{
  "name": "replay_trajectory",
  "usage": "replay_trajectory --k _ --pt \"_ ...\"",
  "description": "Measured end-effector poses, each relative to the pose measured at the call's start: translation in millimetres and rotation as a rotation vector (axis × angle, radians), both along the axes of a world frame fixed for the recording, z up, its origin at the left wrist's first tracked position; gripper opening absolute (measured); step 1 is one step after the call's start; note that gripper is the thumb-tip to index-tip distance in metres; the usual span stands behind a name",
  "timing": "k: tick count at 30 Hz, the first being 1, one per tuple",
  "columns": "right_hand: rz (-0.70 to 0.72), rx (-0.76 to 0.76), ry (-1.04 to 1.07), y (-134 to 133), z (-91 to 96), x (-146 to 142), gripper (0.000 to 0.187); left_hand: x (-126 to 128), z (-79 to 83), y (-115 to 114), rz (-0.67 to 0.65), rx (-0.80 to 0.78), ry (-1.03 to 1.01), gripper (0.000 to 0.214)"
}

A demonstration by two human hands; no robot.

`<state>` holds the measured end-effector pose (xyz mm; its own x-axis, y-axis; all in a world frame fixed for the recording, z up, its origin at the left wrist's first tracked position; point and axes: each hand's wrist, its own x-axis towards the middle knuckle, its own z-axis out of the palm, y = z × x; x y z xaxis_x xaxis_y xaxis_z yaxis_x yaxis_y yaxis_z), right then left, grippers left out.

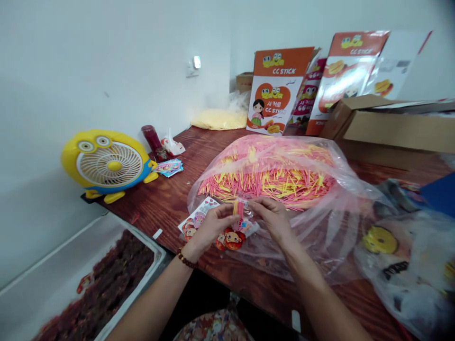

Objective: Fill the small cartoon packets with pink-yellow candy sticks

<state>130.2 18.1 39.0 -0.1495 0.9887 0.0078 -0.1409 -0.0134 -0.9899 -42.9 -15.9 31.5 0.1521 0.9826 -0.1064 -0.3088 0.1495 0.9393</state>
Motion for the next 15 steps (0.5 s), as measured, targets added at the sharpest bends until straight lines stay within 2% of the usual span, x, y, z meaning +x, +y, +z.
replay_trajectory --k 3,8,12,15 --pt "-0.019 -0.042 0.062 -6.2 -4.6 -5.5 0.031 -2.6 -6.6 -9.6 -0.021 -0.036 0.073 0.032" --pt "0.083 -0.103 0.125 -16.1 -11.6 -10.9 0.035 -8.6 -11.4 -20.4 0.042 0.020 0.204 0.031" --pt "0.167 -0.048 0.070 -20.5 -16.2 -14.7 0.034 -13.8 -16.0 -22.9 0.033 0.058 0.339 0.028" --pt "0.158 -0.012 -0.007 -25.9 -21.4 -15.9 0.034 -14.7 -19.6 -28.8 0.024 0.050 0.321 0.029"
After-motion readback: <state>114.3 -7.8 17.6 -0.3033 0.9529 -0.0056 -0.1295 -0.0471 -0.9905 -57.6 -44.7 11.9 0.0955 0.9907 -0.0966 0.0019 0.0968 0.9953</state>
